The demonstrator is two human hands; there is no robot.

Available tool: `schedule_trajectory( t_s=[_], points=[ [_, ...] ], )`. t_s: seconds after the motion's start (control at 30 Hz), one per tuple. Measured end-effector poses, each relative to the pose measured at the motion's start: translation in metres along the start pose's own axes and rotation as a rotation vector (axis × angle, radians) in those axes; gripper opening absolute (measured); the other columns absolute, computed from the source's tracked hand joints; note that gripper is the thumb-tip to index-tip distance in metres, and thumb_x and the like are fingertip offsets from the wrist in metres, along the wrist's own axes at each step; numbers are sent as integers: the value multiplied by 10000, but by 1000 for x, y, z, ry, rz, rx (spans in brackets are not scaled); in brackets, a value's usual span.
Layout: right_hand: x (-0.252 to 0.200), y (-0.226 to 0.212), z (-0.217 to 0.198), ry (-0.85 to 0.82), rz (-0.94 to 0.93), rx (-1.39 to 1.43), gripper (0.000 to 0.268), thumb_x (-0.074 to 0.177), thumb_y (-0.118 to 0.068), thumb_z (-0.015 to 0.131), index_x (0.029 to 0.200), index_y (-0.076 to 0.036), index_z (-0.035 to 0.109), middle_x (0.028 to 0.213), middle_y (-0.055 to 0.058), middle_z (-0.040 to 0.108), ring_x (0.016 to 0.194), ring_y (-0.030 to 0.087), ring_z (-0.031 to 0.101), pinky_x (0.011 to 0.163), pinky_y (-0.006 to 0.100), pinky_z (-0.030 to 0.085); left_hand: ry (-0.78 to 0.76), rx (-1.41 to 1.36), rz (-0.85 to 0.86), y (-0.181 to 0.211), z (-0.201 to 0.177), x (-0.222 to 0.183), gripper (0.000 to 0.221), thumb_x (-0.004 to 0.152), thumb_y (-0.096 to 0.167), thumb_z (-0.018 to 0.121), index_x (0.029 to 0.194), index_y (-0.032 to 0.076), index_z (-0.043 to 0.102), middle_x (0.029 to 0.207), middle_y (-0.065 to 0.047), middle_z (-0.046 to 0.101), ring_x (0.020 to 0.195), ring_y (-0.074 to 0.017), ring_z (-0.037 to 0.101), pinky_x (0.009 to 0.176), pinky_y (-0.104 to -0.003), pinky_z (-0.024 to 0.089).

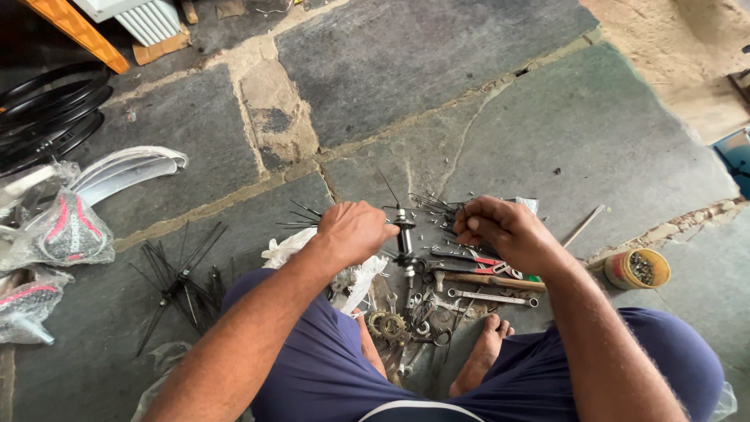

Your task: The person threads bicycle spokes into a hub, handling a cluster of spokes and a hub by hand while sitting on a stone floor surrounded by bicycle parts and tools.

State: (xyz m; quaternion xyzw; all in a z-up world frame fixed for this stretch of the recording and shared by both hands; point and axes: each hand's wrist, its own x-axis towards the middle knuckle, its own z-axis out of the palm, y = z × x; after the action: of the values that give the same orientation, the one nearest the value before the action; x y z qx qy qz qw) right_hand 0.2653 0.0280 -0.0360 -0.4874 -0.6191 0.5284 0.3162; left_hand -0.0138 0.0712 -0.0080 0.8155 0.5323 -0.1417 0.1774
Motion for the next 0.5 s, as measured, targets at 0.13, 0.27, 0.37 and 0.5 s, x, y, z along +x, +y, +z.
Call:
schedule_trajectory(
  t_s=[0.13,0.27,0.37,0.5],
  points=[
    [-3,-21,13,52,-120,13,206,985,-58,589,1172,-9,662,1025,68,753,978,135,729,880,294,603,156,142,38,-17,27,0,372,968,416,629,932,85,794,893,-178,758,847,-333,752,727,-449,588],
    [-10,-32,26,110,-143,-75,198,1001,-99,586,1155,-25,686,1000,54,763,961,127,754,852,281,611,230,130,18,-36,45,-3,316,960,359,621,920,60,715,812,-176,747,760,-326,758,636,-447,589],
    [-7,-28,36,167,-169,-1,164,1043,-112,563,1114,-9,668,989,60,743,926,120,743,843,281,616,232,144,18,-48,56,-9,216,983,262,589,935,70,677,772,-172,742,733,-327,759,606,-456,589],
    [3,-20,42,176,-120,-1,180,1059,-169,538,1106,-15,618,931,44,717,780,116,669,732,294,584,262,141,113,-55,71,-11,134,923,206,606,901,103,688,758,-154,733,718,-335,744,591,-474,575]
  ],
)
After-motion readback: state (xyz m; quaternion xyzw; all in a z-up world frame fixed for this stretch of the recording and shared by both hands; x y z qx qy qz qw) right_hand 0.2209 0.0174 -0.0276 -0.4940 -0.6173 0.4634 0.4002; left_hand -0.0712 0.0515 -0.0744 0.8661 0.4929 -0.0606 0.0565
